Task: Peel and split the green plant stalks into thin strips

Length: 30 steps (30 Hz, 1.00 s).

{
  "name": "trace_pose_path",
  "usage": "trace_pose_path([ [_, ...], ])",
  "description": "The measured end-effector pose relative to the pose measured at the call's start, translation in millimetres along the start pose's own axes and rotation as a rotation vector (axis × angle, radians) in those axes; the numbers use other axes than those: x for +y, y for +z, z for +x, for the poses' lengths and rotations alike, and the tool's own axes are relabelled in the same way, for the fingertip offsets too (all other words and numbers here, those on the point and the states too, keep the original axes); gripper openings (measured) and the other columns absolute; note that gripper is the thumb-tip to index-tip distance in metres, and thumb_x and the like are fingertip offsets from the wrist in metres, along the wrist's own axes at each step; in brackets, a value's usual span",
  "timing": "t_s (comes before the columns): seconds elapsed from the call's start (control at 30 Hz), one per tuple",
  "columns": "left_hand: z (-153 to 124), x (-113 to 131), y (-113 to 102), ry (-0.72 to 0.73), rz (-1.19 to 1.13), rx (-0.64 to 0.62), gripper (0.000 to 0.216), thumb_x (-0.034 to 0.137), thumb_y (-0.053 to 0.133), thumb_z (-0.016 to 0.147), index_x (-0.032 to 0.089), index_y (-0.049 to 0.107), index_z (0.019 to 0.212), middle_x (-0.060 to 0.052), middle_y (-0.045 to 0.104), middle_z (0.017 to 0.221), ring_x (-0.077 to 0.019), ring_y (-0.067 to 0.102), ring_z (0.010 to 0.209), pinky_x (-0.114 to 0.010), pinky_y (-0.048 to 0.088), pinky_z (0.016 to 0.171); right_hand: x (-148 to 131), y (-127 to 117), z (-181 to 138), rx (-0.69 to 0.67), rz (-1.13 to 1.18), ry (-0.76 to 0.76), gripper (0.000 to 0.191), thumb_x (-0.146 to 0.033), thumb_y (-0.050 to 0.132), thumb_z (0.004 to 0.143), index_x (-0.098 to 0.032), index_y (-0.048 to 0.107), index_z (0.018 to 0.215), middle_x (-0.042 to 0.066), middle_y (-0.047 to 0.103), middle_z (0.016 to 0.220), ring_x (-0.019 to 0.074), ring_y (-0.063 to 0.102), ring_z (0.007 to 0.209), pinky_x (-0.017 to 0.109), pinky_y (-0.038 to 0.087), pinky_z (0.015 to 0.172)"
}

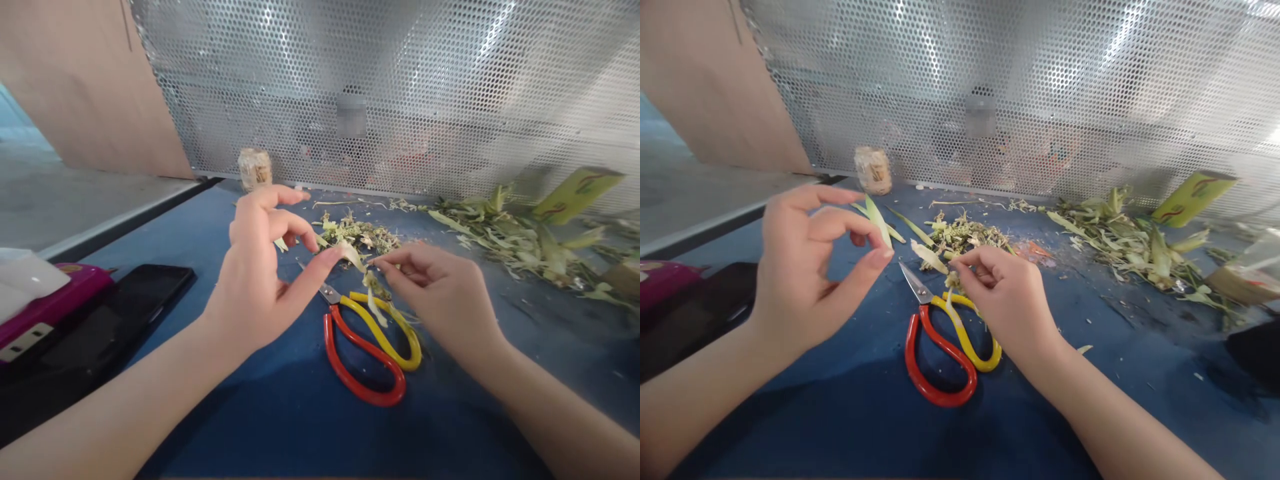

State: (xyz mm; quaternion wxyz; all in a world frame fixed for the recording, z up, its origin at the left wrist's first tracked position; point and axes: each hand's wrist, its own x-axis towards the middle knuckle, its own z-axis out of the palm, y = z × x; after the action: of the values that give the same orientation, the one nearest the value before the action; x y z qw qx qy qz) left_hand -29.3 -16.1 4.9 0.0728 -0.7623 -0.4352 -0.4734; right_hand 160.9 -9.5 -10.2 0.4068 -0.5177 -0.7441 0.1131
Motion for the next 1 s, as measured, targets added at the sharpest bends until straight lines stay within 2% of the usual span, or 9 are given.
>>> trace_pose_path([
  [0.17,-9,0,7,-0.004,-0.037,-0.084,0.015,0.033,0.057,0.071,0.020,0.049,0.069,-0.004,0.052,0.093,-0.0204,0.052,0.091,-0.035,0.044,0.075,-1,2,1,-0.051,0.079,0.042,0.015,-0.030,0.055,0.075,-0.018,0.064,0.074,0.000,0.059,0.059,0.0098,0.052,0.051,0.020,0.039,0.047],
  [0.27,-15,2,17,0.130,-0.027,-0.040,0.027,0.034,0.061,0.068,0.020,0.051,0.088,-0.002,0.057,0.082,-0.0170,0.055,0.081,-0.034,0.044,0.075,-1,4,2,-0.072,0.127,0.071,0.013,-0.028,0.056,0.073,-0.017,0.064,0.071,0.000,0.061,0.058,0.0100,0.054,0.051,0.020,0.040,0.046],
  [0.37,-19,4,22,0.270,0.035,0.110,0.051,0.030,0.064,0.067,0.022,0.041,0.112,0.001,0.062,0.078,-0.0166,0.056,0.080,-0.036,0.040,0.078,1,5,3,-0.114,0.181,0.075,0.011,-0.024,0.055,0.072,-0.017,0.064,0.072,0.001,0.063,0.061,0.0109,0.056,0.053,0.020,0.042,0.047],
  [0.43,-20,4,23,0.315,0.121,0.127,0.057,0.028,0.063,0.069,0.024,0.037,0.119,0.002,0.066,0.081,-0.0174,0.056,0.083,-0.036,0.037,0.078,2,7,4,-0.137,0.214,0.075,0.012,-0.023,0.054,0.073,-0.017,0.064,0.074,0.001,0.064,0.064,0.0114,0.057,0.056,0.021,0.043,0.049],
  [0.47,-20,3,23,0.331,0.161,0.035,0.059,0.027,0.060,0.071,0.025,0.032,0.123,0.002,0.067,0.084,-0.0178,0.057,0.085,-0.036,0.036,0.078,3,8,4,-0.145,0.226,0.079,0.012,-0.023,0.054,0.073,-0.017,0.064,0.073,0.002,0.064,0.065,0.0115,0.058,0.056,0.021,0.044,0.049],
  [0.53,-21,2,24,0.311,0.195,-0.045,0.065,0.029,0.054,0.077,0.022,0.020,0.131,-0.001,0.068,0.082,-0.0190,0.058,0.085,-0.036,0.035,0.075,5,9,5,-0.157,0.246,0.093,0.013,-0.024,0.053,0.073,-0.016,0.063,0.073,0.002,0.064,0.065,0.0117,0.058,0.056,0.022,0.044,0.050],
  [0.67,-19,2,26,0.322,0.180,-0.096,0.075,0.021,0.047,0.082,0.018,-0.006,0.135,0.002,0.069,0.077,-0.0169,0.060,0.083,-0.034,0.032,0.073,6,12,6,-0.174,0.290,0.085,0.013,-0.024,0.053,0.074,-0.016,0.063,0.073,0.002,0.064,0.065,0.0122,0.058,0.058,0.023,0.045,0.052],
  [0.87,-19,6,28,0.270,0.195,-0.132,0.075,0.017,0.046,0.082,0.020,-0.008,0.134,0.006,0.068,0.073,-0.0151,0.061,0.076,-0.034,0.029,0.072,6,12,6,-0.233,0.383,0.085,0.013,-0.021,0.051,0.075,-0.016,0.063,0.075,0.003,0.065,0.070,0.0128,0.060,0.064,0.023,0.047,0.058],
  [1.0,-20,6,30,0.268,0.168,-0.181,0.076,0.019,0.045,0.082,0.017,-0.010,0.134,0.004,0.069,0.072,-0.0173,0.060,0.080,-0.034,0.027,0.070,6,12,7,-0.239,0.306,0.015,0.012,-0.019,0.050,0.076,-0.017,0.061,0.075,0.001,0.063,0.068,0.0109,0.058,0.061,0.021,0.044,0.055],
])
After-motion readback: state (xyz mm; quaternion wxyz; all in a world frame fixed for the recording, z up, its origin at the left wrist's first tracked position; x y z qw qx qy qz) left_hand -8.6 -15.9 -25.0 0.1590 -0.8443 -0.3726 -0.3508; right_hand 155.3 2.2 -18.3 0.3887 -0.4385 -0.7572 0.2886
